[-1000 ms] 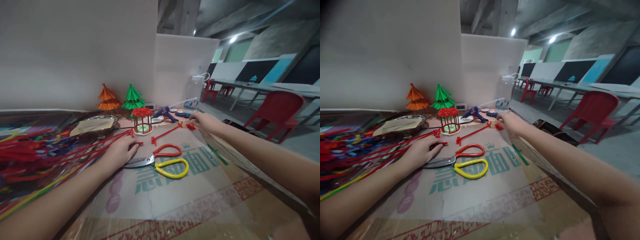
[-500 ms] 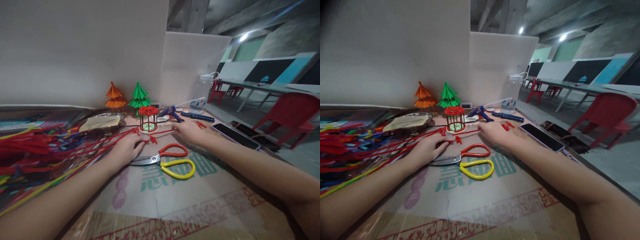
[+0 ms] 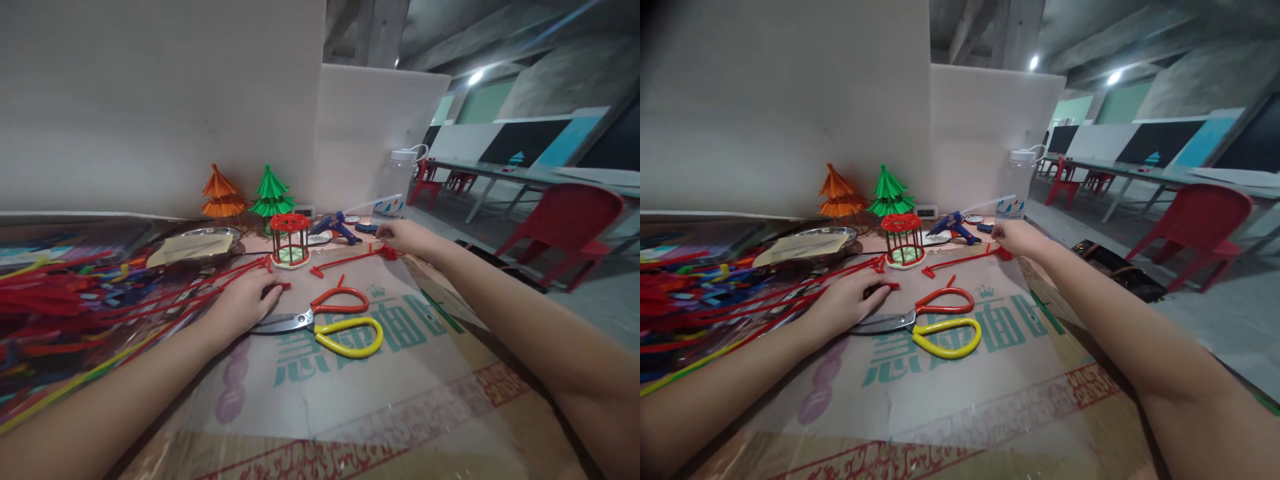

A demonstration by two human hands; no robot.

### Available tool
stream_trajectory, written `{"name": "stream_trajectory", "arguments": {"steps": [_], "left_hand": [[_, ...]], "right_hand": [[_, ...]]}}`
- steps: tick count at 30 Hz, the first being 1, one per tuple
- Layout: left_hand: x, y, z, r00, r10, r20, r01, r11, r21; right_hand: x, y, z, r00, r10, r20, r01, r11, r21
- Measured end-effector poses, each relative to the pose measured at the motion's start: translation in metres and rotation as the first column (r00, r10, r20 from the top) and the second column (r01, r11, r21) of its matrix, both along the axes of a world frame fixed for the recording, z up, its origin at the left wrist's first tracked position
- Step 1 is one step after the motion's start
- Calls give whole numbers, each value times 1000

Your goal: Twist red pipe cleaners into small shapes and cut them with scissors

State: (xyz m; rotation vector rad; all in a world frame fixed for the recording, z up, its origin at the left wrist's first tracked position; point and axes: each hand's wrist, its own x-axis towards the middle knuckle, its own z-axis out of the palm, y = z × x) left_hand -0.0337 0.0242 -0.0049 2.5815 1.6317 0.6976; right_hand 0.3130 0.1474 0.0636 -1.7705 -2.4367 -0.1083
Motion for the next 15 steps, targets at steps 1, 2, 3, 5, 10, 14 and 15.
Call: {"name": "stream_trajectory", "arguments": {"steps": [1,2,3,5,10,14,15], "left_hand": [[0,0,0,1000,-1,1,1,1000,0],[0,0,-1,1000,-1,2,1,1000,1],[0,0,-1,1000,-1,4,1,1000,1],[0,0,-1,1000,-2,11,2,1000,-1],[0,1,-1,1000,-4,16,4,1000,-2],[0,2,-2,1000,3,-5,-3,1000,1],[-1,2,-2,1000,7,-14,-7,1000,1]], "right_hand": [[5,2,-1,1000,23,20,-22,999,-45],[7,4,-3,998,47,36,-43,995,-87],[9,4,-5,997,70,45,-64,991,-118],[7,4,-11,993,105,49,-97,985,-145],[-8,-4,-17,985,166,51,-160,981,-108],[-29,-22,-15,967,252,33,-249,966,-74],[-34,-26,-14,957,291,24,-288,954,-86]]}}
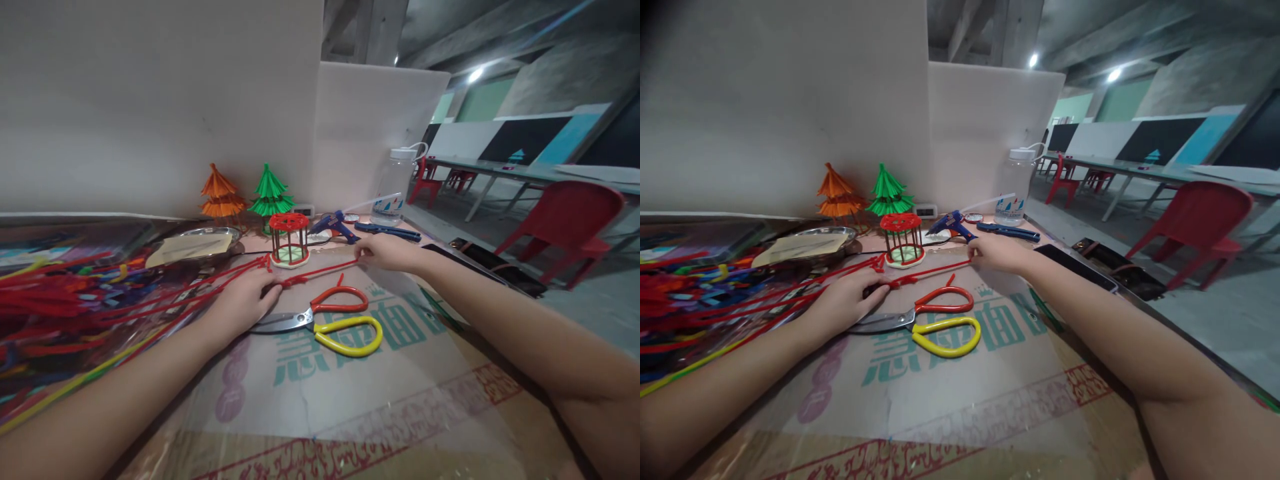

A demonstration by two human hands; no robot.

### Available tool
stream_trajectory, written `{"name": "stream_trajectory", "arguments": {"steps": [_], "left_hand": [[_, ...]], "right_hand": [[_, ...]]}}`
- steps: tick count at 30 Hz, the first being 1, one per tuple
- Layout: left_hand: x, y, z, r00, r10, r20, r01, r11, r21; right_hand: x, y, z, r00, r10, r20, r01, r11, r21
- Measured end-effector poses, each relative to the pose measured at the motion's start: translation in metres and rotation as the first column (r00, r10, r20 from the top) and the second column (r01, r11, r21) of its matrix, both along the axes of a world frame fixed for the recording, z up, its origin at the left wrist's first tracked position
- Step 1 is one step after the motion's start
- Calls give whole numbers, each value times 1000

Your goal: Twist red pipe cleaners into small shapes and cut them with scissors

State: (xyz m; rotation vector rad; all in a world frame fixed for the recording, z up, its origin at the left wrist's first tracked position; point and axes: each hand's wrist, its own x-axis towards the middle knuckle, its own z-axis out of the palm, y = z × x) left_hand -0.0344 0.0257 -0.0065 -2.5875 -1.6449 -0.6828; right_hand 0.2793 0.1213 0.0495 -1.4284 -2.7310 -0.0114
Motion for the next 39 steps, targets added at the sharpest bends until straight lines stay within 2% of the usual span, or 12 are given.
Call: {"name": "stream_trajectory", "arguments": {"steps": [2,4,7,9,14,19,22,26,29,32,35,39], "left_hand": [[-1,0,0,1000,5,-13,-5,1000,3],[-1,0,0,1000,2,-14,-2,1000,9],[-1,0,-1,1000,-4,-13,4,1000,5],[-1,0,-1,1000,-3,-12,3,1000,1],[0,0,0,1000,3,-16,-3,1000,10],[0,-1,1,998,43,-48,-41,998,44],[0,-1,2,996,69,-61,-65,996,61],[-1,-2,2,997,69,-27,-67,995,72],[-1,-4,2,997,62,41,-64,996,58],[-1,-4,2,993,64,101,-67,997,27],[-1,-4,2,987,58,149,-62,998,22],[1,-8,7,982,0,189,-21,993,114]], "right_hand": [[-6,-5,3,996,89,-29,-90,995,-52],[-6,-5,7,989,111,-99,-116,992,-53],[7,6,8,981,-55,-185,72,994,86],[18,14,5,975,-147,-169,169,978,124],[37,29,-8,989,-136,-64,138,990,21],[43,35,-2,978,-204,-30,206,978,46],[28,21,7,986,-153,-69,154,988,1],[-11,-10,8,985,27,-168,-44,994,-103],[-37,-28,-4,982,41,-182,-51,997,-51],[-52,-35,-20,978,117,-173,-112,993,39],[-57,-38,-30,982,106,-156,-84,986,141],[-54,-43,-31,952,162,-258,-76,947,312]]}}
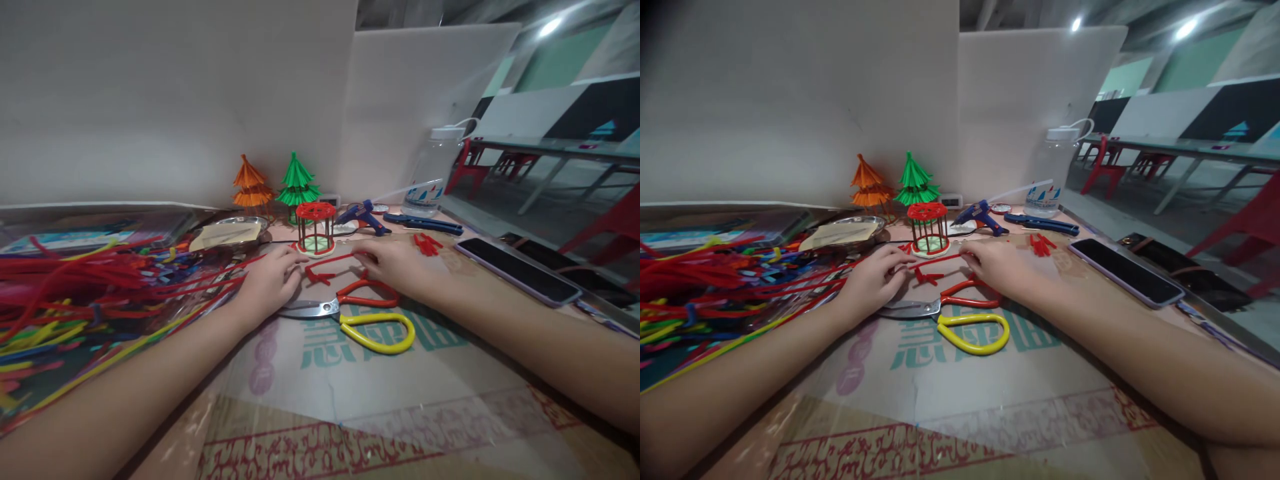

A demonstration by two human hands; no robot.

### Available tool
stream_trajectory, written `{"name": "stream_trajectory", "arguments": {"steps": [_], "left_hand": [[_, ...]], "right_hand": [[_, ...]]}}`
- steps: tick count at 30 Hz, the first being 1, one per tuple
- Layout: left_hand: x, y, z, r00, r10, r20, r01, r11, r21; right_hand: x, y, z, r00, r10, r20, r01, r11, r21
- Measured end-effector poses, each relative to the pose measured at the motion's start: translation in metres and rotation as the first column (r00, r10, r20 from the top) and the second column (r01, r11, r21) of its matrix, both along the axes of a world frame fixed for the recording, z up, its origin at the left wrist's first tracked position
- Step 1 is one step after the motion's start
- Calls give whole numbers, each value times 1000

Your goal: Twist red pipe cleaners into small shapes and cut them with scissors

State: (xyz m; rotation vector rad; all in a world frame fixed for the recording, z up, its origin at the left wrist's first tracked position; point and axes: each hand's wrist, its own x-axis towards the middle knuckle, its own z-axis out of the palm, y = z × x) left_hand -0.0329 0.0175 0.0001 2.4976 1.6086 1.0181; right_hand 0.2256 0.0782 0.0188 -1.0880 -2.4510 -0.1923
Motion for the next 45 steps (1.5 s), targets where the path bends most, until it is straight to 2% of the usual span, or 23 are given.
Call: {"name": "stream_trajectory", "arguments": {"steps": [3,5,8,10,12,15,17,18,20,22,23,25,28,31,34,37,39,42,45], "left_hand": [[5,-7,7,997,-55,55,51,996,75],[8,-11,10,987,-72,145,66,997,43],[13,-14,13,924,-7,382,71,986,-153],[16,-14,15,857,64,511,108,948,-300],[18,-14,19,833,109,543,142,906,-399],[19,-13,26,870,99,482,161,869,-468],[18,-13,28,885,62,461,200,843,-499],[17,-12,28,885,53,463,217,833,-509],[17,-12,26,876,55,480,221,838,-500],[20,-14,23,860,54,508,222,856,-468],[22,-16,22,848,48,528,236,859,-455],[27,-20,20,835,4,549,277,860,-428],[31,-24,18,882,-96,461,285,888,-360],[29,-20,16,947,-154,281,225,944,-241],[24,-12,14,985,-172,6,172,979,-110],[26,-4,14,940,-169,-297,168,985,-30],[29,-2,14,897,-154,-414,168,986,-2],[31,0,15,886,-157,-436,185,983,21],[31,-4,14,957,-156,-245,167,986,22]], "right_hand": [[1,-5,5,997,10,-72,-2,994,110],[0,-9,10,998,17,-59,-8,990,144],[0,-11,14,998,56,-17,-52,981,186],[1,-11,15,998,67,-15,-62,974,217],[3,-9,17,998,61,-35,-51,969,243],[3,-10,21,990,83,-113,-56,973,223],[-2,-15,24,953,135,-273,-102,986,132],[-6,-19,25,906,155,-394,-144,988,56],[-15,-28,24,757,129,-640,-266,956,-123],[-25,-35,20,643,33,-765,-396,869,-296],[-29,-38,17,628,-11,-778,-443,817,-370],[-35,-39,10,662,-51,-748,-485,732,-479],[-38,-37,-1,705,-45,-708,-483,700,-526],[-37,-33,-7,669,-64,-740,-506,690,-518],[-37,-31,-9,624,-92,-776,-535,674,-510],[-38,-30,-10,610,-126,-783,-560,630,-538],[-39,-31,-10,609,-154,-778,-572,595,-565],[-40,-31,-10,601,-190,-777,-564,588,-580],[-40,-32,-9,609,-174,-774,-551,609,-571]]}}
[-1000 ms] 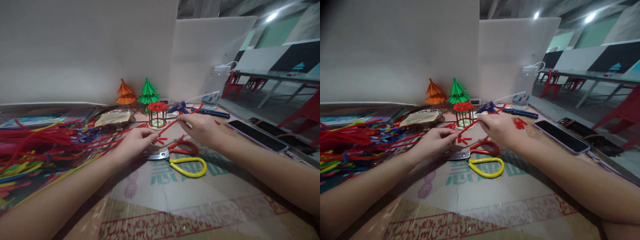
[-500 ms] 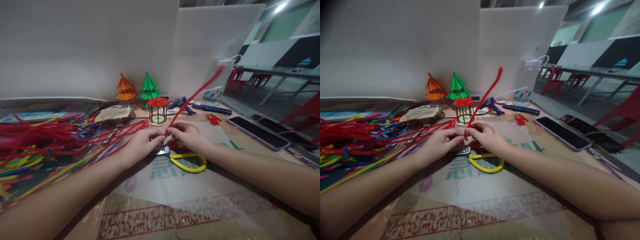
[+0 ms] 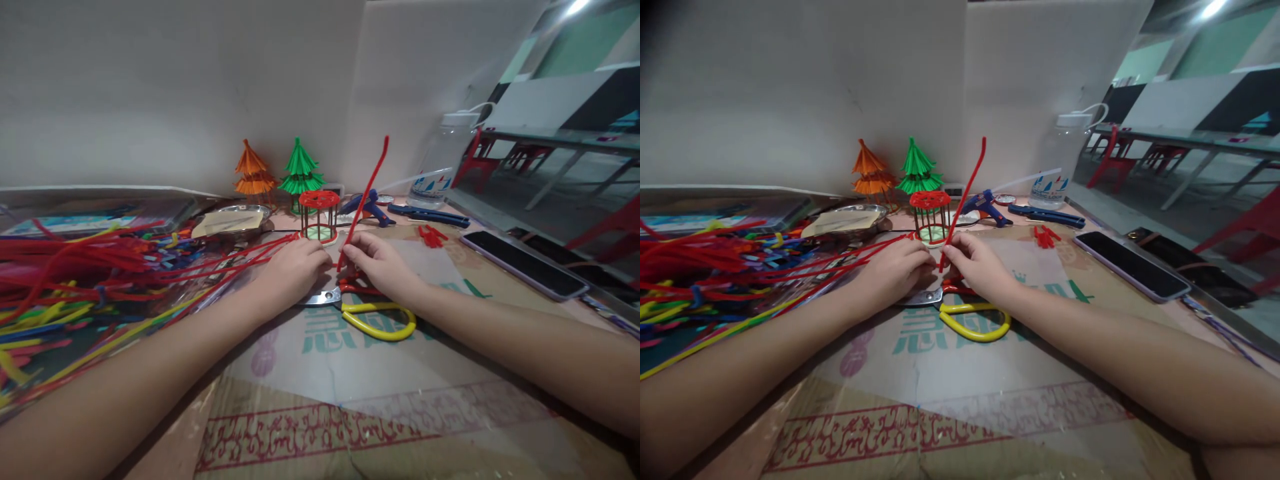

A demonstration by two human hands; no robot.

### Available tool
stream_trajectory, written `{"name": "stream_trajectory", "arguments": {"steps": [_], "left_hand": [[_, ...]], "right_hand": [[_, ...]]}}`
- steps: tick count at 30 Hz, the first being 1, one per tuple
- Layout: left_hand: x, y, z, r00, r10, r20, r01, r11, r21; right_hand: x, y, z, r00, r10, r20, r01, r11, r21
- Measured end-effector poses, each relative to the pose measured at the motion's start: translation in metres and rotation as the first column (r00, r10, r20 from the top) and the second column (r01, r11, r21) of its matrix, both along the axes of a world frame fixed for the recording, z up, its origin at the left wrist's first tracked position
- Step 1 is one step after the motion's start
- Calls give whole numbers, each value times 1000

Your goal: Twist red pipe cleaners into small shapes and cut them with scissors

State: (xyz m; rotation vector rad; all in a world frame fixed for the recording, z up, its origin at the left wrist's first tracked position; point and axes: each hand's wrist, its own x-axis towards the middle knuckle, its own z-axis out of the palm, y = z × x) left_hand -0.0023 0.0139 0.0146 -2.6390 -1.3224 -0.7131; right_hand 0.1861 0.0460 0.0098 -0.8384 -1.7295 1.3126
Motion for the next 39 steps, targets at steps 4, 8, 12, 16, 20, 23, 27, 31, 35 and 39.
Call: {"name": "stream_trajectory", "arguments": {"steps": [4,8,12,16,20,23,27,31,35,39], "left_hand": [[1,-9,-1,857,102,506,0,980,-199],[4,-12,-7,732,168,661,119,923,-366],[4,-8,-11,756,175,630,112,914,-389],[4,-6,-9,721,206,662,125,900,-417],[3,-6,-10,743,184,644,130,904,-407],[2,-6,-13,772,172,612,111,912,-395],[0,-4,-14,827,152,541,103,906,-411],[0,-4,-11,896,123,427,66,914,-401],[-1,-4,-10,924,98,370,37,940,-340],[-1,-5,-11,929,93,358,22,952,-305]], "right_hand": [[0,-3,0,998,-5,63,4,1000,16],[1,-5,-2,960,34,278,-71,989,126],[0,-4,0,898,-27,439,-98,961,259],[-2,-2,3,834,-86,545,-123,934,336],[-3,-2,3,835,-66,546,-153,926,346],[-2,-3,2,833,-78,547,-136,931,339],[-1,-3,1,837,-64,543,-140,935,327],[-1,-1,0,820,-89,566,-147,922,359],[-1,2,3,810,-82,581,-178,909,378],[-2,9,5,808,-66,586,-213,894,395]]}}
